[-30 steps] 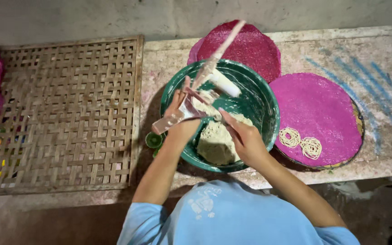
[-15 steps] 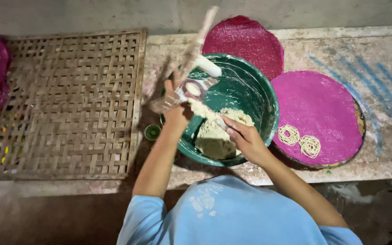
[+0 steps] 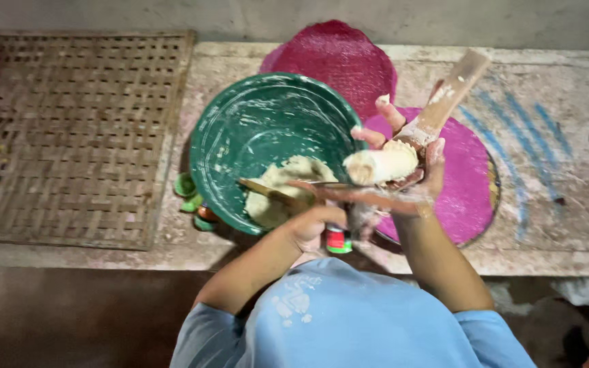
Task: The person uses a manual noodle press to extrude dough into spiral shapes onto a pink mat. They repeatedly load dough into the press, squeeze the handles to form noodles, and scrape excess dough back into a green bucket.
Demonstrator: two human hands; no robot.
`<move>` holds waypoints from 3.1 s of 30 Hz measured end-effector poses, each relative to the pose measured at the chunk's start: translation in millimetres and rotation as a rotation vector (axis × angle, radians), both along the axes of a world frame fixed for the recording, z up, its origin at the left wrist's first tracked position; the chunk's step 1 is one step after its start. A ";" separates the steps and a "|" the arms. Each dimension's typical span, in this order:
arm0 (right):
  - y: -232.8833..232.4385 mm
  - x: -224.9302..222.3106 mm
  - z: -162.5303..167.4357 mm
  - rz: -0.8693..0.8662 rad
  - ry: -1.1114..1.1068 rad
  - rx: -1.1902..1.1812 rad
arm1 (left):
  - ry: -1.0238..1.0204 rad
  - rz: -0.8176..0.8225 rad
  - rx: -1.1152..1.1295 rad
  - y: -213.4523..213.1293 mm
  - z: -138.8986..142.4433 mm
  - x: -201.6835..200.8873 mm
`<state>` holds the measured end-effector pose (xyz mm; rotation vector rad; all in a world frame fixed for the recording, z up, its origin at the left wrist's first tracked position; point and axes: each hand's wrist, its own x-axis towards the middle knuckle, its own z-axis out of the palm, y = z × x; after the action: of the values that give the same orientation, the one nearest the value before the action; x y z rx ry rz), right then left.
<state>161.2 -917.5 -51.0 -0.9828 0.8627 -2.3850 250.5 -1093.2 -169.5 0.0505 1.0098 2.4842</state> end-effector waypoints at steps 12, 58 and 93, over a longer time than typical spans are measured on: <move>180.1 19.1 66.9 -0.532 1.424 0.506 | 0.775 -0.001 -1.529 109.5 142.4 1.2; 261.6 62.8 -114.3 -1.234 -0.184 0.696 | 0.010 0.497 -0.518 103.2 -73.5 -127.3; 294.5 -95.9 -31.4 0.346 -0.233 1.709 | 0.306 0.290 0.834 149.6 6.0 -179.0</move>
<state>65.3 -623.0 -82.3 -0.0665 1.8027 -0.7515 71.5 -943.5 -163.5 0.5902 0.0035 3.0530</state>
